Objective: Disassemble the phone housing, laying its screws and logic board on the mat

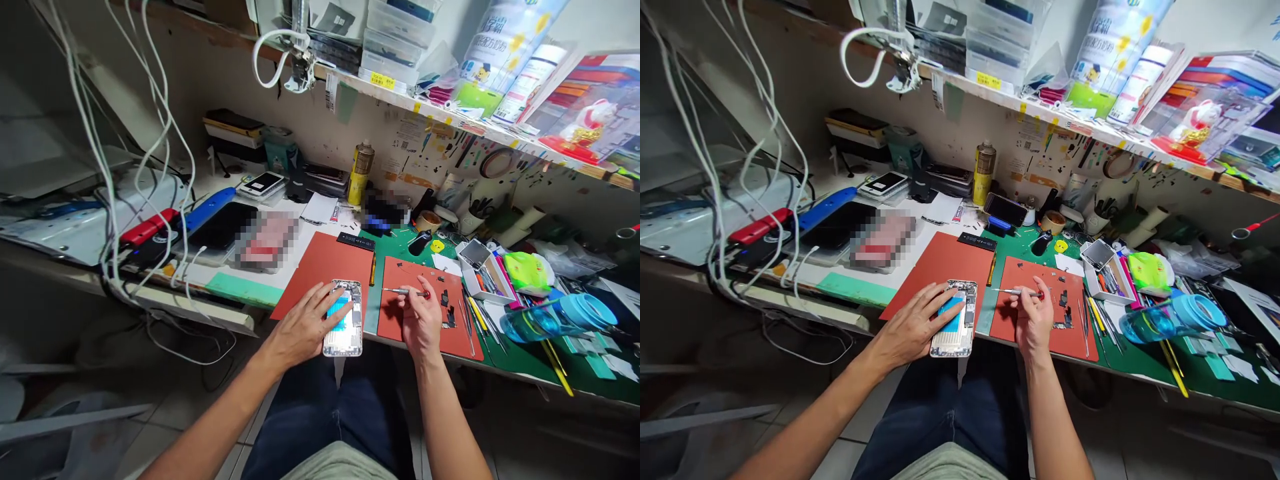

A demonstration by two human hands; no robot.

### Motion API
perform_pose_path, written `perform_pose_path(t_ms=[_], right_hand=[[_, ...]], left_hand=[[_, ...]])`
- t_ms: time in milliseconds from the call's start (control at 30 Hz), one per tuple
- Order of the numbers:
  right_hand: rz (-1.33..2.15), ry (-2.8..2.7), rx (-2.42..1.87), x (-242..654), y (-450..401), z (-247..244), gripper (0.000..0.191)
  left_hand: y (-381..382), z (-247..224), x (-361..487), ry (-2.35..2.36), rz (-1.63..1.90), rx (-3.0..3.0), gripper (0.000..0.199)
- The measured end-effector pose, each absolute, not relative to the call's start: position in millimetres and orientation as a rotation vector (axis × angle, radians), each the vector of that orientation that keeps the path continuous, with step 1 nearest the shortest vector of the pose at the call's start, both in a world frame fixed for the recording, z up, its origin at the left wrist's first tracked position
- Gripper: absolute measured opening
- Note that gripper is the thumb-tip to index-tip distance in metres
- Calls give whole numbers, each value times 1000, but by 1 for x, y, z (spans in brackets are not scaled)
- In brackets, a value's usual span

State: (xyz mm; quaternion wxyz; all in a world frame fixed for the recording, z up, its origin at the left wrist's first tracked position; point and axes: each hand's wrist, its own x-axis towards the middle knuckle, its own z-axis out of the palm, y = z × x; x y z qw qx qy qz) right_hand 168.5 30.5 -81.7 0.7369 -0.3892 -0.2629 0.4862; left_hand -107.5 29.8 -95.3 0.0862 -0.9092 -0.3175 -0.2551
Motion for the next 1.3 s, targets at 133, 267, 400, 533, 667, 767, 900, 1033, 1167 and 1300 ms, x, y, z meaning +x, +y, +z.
perform_pose_path(t_ms=[133, 267, 400, 533, 667, 767, 900, 1033, 1167, 1300], right_hand=[[751, -965, -1034, 152, 16, -84, 36], [242, -1778, -920, 143, 14, -71, 43], [-97, -2297, -621, 139, 32, -44, 36], [-345, -2526, -513, 129, 45, -25, 27], [-466, -2642, -445, 120, 48, -20, 29], [-491, -2698, -398, 117, 53, -17, 29], [-499, -2742, -331, 115, 61, -13, 28], [-494, -2767, -295, 114, 65, -11, 26], [-496, -2771, -277, 114, 65, -12, 26], [-488, -2773, -270, 115, 65, -12, 27]], left_hand=[[32, -90, -110, -1020, -884, -2756, 59], [37, -92, -113, -1041, -965, -2720, 47], [42, -97, -112, -1057, -1045, -2706, 41], [43, -101, -112, -1048, -1100, -2716, 40], [42, -103, -111, -1043, -1160, -2699, 40], [43, -104, -110, -1034, -1198, -2692, 39], [44, -104, -110, -1024, -1236, -2698, 38], [44, -104, -109, -1051, -1246, -2703, 39], [44, -103, -109, -1053, -1234, -2712, 41], [44, -103, -109, -1072, -1227, -2723, 43]])
